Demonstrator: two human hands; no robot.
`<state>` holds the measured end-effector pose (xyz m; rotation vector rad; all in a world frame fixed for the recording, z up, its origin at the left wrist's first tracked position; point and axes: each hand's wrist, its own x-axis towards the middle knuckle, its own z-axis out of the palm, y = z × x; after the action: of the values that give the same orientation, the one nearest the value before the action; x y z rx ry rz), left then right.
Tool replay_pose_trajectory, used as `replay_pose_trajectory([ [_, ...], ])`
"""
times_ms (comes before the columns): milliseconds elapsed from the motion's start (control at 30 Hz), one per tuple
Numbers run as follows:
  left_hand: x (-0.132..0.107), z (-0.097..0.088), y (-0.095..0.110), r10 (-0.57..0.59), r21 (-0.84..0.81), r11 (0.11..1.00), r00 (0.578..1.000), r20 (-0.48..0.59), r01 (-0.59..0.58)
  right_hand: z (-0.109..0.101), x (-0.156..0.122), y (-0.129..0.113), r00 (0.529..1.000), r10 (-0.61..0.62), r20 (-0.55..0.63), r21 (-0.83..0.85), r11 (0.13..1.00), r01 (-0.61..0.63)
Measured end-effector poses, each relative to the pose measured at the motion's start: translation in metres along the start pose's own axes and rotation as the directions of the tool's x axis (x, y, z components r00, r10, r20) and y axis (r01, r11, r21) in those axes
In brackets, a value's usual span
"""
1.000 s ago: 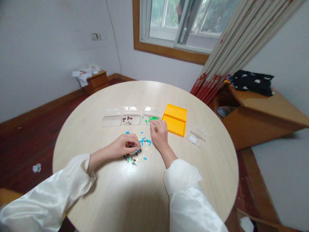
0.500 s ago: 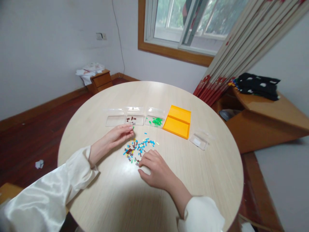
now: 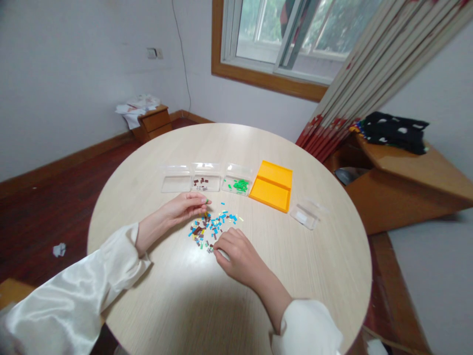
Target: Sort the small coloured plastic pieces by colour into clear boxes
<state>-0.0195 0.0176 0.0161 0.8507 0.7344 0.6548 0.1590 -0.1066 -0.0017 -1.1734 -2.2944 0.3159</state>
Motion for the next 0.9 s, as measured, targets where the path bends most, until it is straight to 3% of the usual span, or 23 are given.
replay_pose_trajectory([
  [433,0.0007,0.0,-0.0033,-0.054,-0.068,0.996,0.999,0.008,0.054,0.0042,0.0011,0.0018,0.998,-0.05,-0.023,-0.008,0.999,0.05],
  [900,0.0001,-0.001,-0.0044,-0.054,-0.037,0.998,0.997,0.053,0.056,0.002,0.0028,-0.0005,0.999,-0.043,0.017,-0.01,0.999,0.043],
])
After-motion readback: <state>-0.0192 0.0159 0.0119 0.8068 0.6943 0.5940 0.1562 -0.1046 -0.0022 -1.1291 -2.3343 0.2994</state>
